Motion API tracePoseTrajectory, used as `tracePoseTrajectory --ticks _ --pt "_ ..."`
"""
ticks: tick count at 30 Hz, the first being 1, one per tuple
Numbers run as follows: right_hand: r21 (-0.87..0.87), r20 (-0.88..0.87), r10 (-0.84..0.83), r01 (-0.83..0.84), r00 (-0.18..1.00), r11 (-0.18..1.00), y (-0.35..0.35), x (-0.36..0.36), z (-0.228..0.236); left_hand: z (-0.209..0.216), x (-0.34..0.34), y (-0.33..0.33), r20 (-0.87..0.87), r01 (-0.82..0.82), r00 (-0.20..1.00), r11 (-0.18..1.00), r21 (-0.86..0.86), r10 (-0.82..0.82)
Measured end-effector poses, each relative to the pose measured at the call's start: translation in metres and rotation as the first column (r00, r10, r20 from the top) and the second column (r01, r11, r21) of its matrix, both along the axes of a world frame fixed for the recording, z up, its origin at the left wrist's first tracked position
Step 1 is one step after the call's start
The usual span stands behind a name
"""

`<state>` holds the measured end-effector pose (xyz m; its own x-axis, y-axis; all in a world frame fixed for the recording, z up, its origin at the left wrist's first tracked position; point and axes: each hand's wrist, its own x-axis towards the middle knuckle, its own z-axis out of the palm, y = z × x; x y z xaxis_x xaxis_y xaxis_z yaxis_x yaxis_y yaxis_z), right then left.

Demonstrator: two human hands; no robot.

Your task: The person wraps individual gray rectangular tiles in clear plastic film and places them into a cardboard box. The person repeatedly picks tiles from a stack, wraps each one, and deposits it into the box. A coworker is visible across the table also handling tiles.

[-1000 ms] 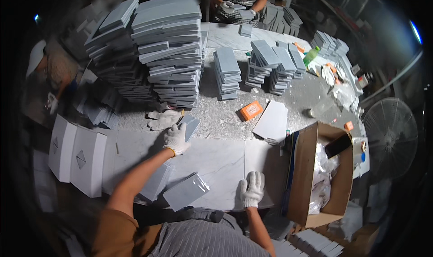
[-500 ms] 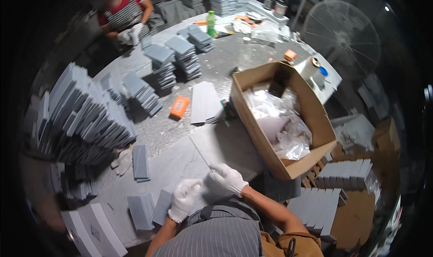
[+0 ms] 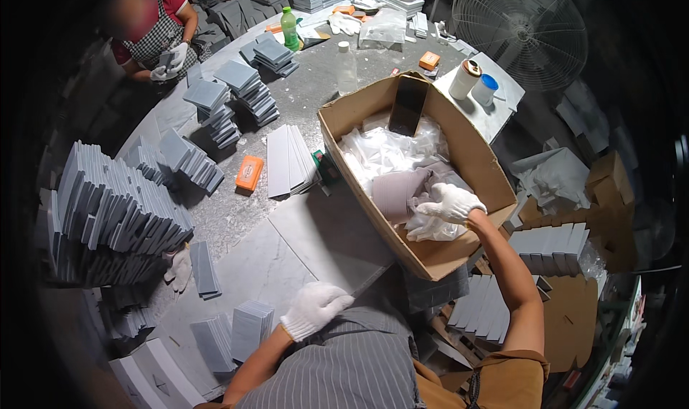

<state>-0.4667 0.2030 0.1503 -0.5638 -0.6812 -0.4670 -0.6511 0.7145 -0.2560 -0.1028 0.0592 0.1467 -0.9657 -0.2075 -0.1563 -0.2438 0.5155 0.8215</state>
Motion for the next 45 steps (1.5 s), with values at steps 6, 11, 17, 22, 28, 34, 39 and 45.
tracePoseTrajectory --ticks 6,11,17,22,28,34,39,45 --pt "-0.027 0.0 0.105 -0.105 0.994 0.994 0.003 -0.014 -0.017 0.003 -0.02 0.007 0.01 -0.002 1.0 0.996 0.085 0.001" --pt "-0.236 0.201 -0.041 0.089 0.979 0.968 0.021 -0.011 0.016 0.034 -0.047 -0.021 -0.002 -0.073 0.997 0.991 0.116 0.073" --pt "-0.216 0.339 0.516 -0.469 0.786 0.856 0.042 0.004 -0.003 0.078 -0.143 -0.044 -0.413 0.039 0.907 0.992 -0.12 -0.085" --pt "-0.412 0.419 0.087 0.104 0.904 0.905 0.015 0.0 0.035 0.05 -0.201 -0.052 -0.489 -0.114 0.854 0.851 -0.512 -0.18" --pt "-0.388 0.026 0.088 -0.071 0.996 0.919 -0.041 -0.035 -0.001 0.023 -0.207 -0.032 -0.335 0.014 0.898 0.781 -0.625 -0.284" --pt "-0.463 -0.532 -0.005 -0.287 0.846 0.839 -0.1 -0.069 -0.066 0.024 -0.209 -0.031 -0.306 0.012 0.913 0.768 -0.641 -0.269" --pt "-0.378 -0.525 0.091 -0.327 0.846 0.866 -0.116 -0.087 -0.079 0.023 -0.209 -0.031 -0.322 -0.014 0.916 0.784 -0.621 -0.239" --pt "-0.489 -0.246 0.043 -0.162 0.968 0.857 -0.101 -0.102 -0.063 0.024 -0.213 -0.033 -0.268 0.035 0.933 0.799 -0.6 -0.242"
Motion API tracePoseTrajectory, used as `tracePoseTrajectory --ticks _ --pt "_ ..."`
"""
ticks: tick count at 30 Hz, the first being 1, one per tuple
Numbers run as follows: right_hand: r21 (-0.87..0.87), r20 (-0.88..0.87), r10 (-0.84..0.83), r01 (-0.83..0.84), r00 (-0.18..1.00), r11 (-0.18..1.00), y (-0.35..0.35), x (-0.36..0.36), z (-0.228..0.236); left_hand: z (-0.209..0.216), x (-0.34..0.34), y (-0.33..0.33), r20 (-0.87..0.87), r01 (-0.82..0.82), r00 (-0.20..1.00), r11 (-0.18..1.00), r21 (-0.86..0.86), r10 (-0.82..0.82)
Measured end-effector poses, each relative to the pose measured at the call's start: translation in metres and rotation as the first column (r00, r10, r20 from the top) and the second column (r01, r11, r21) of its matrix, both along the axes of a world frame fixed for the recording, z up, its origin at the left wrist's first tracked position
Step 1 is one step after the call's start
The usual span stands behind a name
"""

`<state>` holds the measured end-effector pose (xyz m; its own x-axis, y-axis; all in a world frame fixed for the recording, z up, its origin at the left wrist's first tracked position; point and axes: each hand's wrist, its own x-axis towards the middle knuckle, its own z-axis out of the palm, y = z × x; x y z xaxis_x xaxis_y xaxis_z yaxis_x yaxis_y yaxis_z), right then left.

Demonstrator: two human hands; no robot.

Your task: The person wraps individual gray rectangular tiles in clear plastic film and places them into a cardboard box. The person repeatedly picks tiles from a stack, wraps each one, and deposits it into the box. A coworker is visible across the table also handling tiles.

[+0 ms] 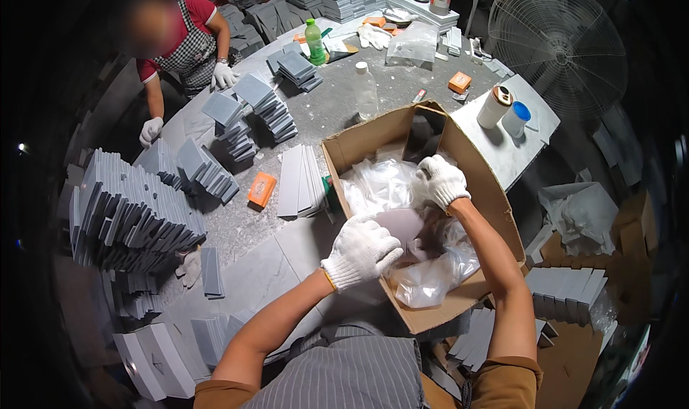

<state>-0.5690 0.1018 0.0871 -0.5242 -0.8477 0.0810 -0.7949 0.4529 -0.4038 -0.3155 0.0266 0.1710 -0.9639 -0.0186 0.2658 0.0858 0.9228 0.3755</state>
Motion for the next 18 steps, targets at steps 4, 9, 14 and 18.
tracePoseTrajectory --ticks 4,9,14,18 --pt "0.079 0.044 0.124 -0.127 0.991 0.989 0.003 -0.001 0.0 0.005 0.0 -0.001 0.036 -0.001 0.999 1.0 -0.024 0.002" --pt "0.135 0.16 0.281 -0.303 0.946 0.944 0.005 -0.013 -0.001 0.015 -0.011 -0.001 0.326 -0.011 0.944 0.995 -0.102 0.043" --pt "-0.107 0.38 -0.201 0.258 0.903 0.96 0.002 0.003 0.027 -0.011 -0.049 -0.022 0.407 -0.072 0.905 0.988 -0.139 0.123" --pt "-0.18 0.427 -0.357 0.465 0.831 0.867 0.001 -0.012 0.007 -0.048 -0.111 -0.033 0.124 -0.264 0.937 0.893 -0.364 0.327"
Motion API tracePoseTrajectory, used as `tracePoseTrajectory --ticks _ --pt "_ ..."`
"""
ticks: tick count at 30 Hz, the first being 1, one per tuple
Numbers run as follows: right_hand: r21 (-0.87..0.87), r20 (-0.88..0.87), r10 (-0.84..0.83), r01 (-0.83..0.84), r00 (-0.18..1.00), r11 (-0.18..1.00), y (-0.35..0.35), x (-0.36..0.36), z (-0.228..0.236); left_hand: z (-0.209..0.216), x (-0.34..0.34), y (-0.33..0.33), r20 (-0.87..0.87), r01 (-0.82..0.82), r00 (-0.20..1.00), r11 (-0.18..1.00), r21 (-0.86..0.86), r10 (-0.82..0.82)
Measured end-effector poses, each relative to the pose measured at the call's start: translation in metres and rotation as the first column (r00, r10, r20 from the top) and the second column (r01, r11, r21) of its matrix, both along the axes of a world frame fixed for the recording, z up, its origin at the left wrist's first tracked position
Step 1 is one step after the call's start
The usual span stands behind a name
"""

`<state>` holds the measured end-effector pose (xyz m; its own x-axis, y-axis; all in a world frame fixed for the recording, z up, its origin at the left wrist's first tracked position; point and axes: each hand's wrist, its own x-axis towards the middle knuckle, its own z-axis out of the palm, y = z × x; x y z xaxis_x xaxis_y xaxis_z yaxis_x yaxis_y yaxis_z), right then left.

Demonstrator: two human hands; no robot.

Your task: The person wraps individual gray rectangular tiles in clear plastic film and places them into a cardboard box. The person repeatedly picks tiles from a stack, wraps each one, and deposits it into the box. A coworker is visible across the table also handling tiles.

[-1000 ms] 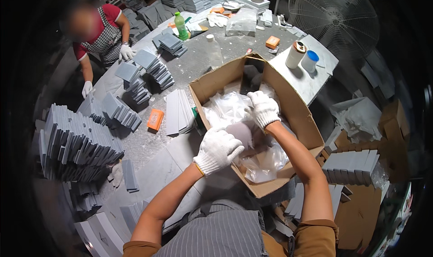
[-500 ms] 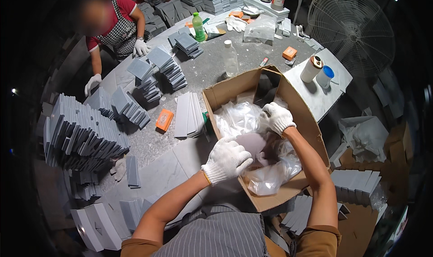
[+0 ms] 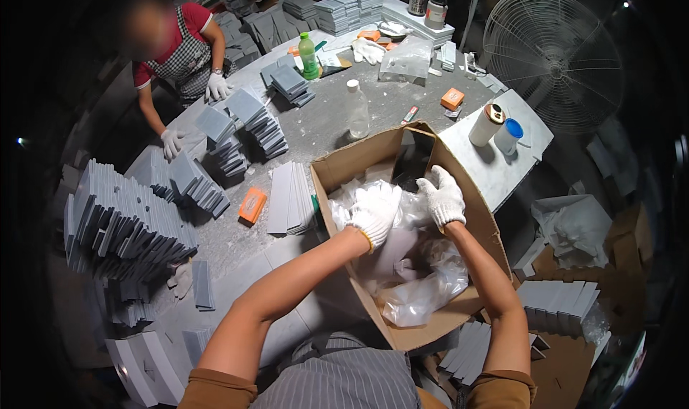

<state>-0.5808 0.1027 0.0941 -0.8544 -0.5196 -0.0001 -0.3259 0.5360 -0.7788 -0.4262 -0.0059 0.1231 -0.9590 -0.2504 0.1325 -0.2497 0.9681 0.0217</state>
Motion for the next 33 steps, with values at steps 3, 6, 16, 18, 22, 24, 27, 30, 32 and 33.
tracePoseTrajectory --ticks 3,6,16,18,22,24,27,30,32,33 --pt "-0.109 0.118 0.008 0.004 0.993 0.994 -0.009 -0.014 -0.011 -0.019 -0.037 0.002 -0.039 -0.014 0.999 0.999 -0.043 0.012" --pt "-0.291 0.294 0.067 0.023 0.953 0.956 -0.026 -0.022 -0.008 -0.036 -0.049 -0.001 0.133 0.029 0.991 0.999 -0.023 -0.026" --pt "-0.343 0.404 0.053 0.098 0.913 0.934 -0.035 -0.027 0.011 -0.011 -0.028 0.001 0.113 0.283 0.953 0.959 -0.01 -0.28" --pt "-0.405 0.456 0.07 0.137 0.887 0.904 -0.033 -0.029 0.022 0.008 -0.019 0.012 0.135 0.3 0.946 0.954 -0.008 -0.296" --pt "-0.384 0.308 0.078 0.049 0.948 0.922 -0.032 -0.036 0.021 0.007 0.015 0.023 0.039 0.345 0.937 0.938 0.032 -0.346" --pt "-0.337 0.256 0.065 0.026 0.964 0.941 -0.031 -0.04 0.017 0.035 0.024 0.032 0.008 0.347 0.937 0.932 0.108 -0.349" --pt "-0.283 0.172 0.084 -0.033 0.982 0.958 -0.03 -0.039 0.006 0.05 0.037 0.039 0.073 0.303 0.944 0.932 0.199 -0.323" --pt "-0.393 0.424 0.126 0.057 0.897 0.918 -0.026 -0.023 0.009 0.052 0.055 0.042 0.061 0.336 0.932 0.914 0.228 -0.358" --pt "-0.363 0.324 0.126 0.0 0.938 0.932 -0.023 -0.022 0.006 0.06 0.062 0.044 0.103 0.304 0.929 0.892 0.335 -0.356" --pt "-0.351 0.304 0.116 -0.002 0.946 0.936 -0.023 -0.024 -0.005 0.063 0.064 0.045 0.104 0.313 0.921 0.874 0.371 -0.375"
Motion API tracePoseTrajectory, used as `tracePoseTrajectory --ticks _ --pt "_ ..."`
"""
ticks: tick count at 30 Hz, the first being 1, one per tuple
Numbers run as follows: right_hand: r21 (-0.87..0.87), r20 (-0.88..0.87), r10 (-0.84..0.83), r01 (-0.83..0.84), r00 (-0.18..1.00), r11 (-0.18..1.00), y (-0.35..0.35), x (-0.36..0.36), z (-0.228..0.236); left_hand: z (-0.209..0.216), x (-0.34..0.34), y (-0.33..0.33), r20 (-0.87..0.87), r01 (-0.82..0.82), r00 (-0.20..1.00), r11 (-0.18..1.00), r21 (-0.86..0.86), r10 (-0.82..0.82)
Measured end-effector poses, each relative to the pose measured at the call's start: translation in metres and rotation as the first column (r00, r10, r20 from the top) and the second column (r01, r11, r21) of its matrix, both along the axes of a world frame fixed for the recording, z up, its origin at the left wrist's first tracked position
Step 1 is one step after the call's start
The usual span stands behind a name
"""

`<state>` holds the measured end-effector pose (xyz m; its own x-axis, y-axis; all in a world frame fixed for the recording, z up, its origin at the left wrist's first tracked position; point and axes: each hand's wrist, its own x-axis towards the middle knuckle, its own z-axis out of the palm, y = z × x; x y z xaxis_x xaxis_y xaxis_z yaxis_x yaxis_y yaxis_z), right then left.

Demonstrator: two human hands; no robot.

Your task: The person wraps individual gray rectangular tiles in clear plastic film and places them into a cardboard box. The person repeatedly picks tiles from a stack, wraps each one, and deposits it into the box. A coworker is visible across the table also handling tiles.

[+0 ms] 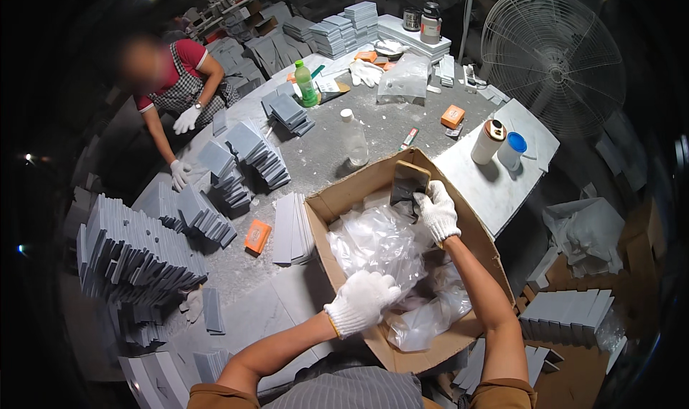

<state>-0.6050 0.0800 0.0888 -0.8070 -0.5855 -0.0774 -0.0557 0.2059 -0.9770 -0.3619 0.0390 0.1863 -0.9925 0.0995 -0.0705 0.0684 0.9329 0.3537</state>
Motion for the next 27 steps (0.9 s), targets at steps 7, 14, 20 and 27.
tracePoseTrajectory --ticks 7,14,20,27 --pt "0.243 0.058 0.082 -0.094 0.995 0.965 0.008 0.01 -0.015 0.038 0.033 -0.002 -0.192 -0.074 0.97 0.932 0.355 0.15" --pt "0.166 -0.054 0.041 -0.032 0.998 0.986 0.005 0.006 -0.044 0.026 0.073 -0.01 -0.221 -0.16 0.942 0.918 0.363 0.252" --pt "-0.178 -0.028 -0.044 0.039 0.999 0.983 0.002 0.004 0.002 0.016 0.076 -0.009 -0.199 -0.239 0.933 0.93 0.278 0.299" --pt "-0.12 0.066 -0.097 0.104 0.993 0.987 -0.012 0.021 0.041 0.006 0.085 -0.007 -0.203 -0.146 0.95 0.911 0.386 0.238"
